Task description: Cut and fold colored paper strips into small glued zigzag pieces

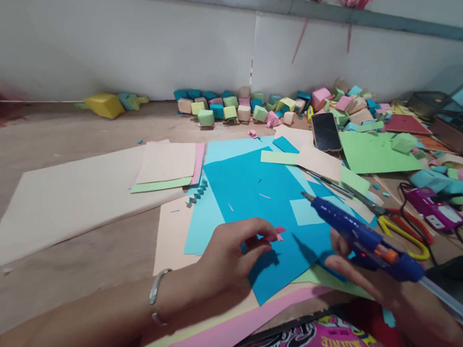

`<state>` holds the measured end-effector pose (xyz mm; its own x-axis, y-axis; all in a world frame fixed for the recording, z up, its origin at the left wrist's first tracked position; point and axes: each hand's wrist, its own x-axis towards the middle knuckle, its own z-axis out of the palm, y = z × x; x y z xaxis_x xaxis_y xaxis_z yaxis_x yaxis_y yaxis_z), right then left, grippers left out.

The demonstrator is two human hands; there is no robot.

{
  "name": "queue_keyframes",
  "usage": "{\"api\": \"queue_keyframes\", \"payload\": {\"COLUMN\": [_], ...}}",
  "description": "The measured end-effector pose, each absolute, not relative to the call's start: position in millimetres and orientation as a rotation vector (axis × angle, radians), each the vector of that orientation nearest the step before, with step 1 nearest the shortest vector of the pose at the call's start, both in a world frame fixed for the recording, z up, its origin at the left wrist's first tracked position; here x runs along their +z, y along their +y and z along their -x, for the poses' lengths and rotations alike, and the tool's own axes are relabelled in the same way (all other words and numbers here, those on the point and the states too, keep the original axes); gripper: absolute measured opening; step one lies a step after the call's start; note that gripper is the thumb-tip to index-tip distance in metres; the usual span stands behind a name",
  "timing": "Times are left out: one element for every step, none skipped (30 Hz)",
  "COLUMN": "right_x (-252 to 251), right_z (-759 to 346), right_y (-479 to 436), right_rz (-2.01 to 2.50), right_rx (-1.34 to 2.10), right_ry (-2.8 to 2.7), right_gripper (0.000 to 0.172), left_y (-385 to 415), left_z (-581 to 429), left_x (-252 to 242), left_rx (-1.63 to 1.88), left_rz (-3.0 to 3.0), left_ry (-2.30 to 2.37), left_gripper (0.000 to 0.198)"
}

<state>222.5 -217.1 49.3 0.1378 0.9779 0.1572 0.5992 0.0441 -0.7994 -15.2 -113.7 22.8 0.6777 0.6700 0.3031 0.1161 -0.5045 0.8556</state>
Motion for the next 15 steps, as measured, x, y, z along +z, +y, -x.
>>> {"api": "queue_keyframes", "payload": {"right_x": [48,47,45,43,42,40,39,38,37,36,34,32,30,28,27], "right_z": [-218,-213,-207,-202,-196,-190,-186,-182,-179,-177,-176,-175,-175,-176,-176], "right_y": [-215,-212,-208,-205,-202,-199,-197,-195,-194,-193,-192,-192,-192,-192,-192], "right_rz": [1.638,1.626,1.611,1.594,1.579,1.57,1.567,1.566,1.567,1.567,1.563,1.554,1.543,1.536,1.534], "right_rx": [0.663,0.731,0.808,0.889,0.962,1.016,1.048,1.058,1.05,1.024,0.983,0.94,0.899,0.864,0.838], "right_ry": [-1.514,-1.492,-1.449,-1.4,-1.357,-1.334,-1.324,-1.329,-1.347,-1.371,-1.393,-1.408,-1.415,-1.416,-1.415], "right_gripper": [0.023,0.027,0.035,0.043,0.047,0.049,0.049,0.047,0.042,0.037,0.032,0.027,0.024,0.022,0.022], "left_y": [-115,-116,-117,-118,-119,-120,-121,-121,-121,-121,-121,-121,-121,-122,-122], "left_z": [14,14,13,13,12,12,12,13,13,13,13,14,15,15,16], "left_x": [24,25,26,27,27,27,26,26,26,25,25,24,23,22,21], "left_rx": [0.785,0.779,0.775,0.768,0.756,0.737,0.713,0.688,0.668,0.655,0.645,0.638,0.632,0.626,0.621], "left_rz": [-1.982,-1.967,-1.961,-1.957,-1.953,-1.951,-1.949,-1.95,-1.951,-1.957,-1.968,-1.986,-2.011,-2.038,-2.065], "left_ry": [0.622,0.644,0.667,0.687,0.705,0.718,0.725,0.726,0.725,0.72,0.709,0.695,0.681,0.664,0.644], "left_gripper": [0.006,0.006,0.007,0.007,0.008,0.009,0.009,0.009,0.01,0.011,0.011,0.012,0.013,0.013,0.013]}}
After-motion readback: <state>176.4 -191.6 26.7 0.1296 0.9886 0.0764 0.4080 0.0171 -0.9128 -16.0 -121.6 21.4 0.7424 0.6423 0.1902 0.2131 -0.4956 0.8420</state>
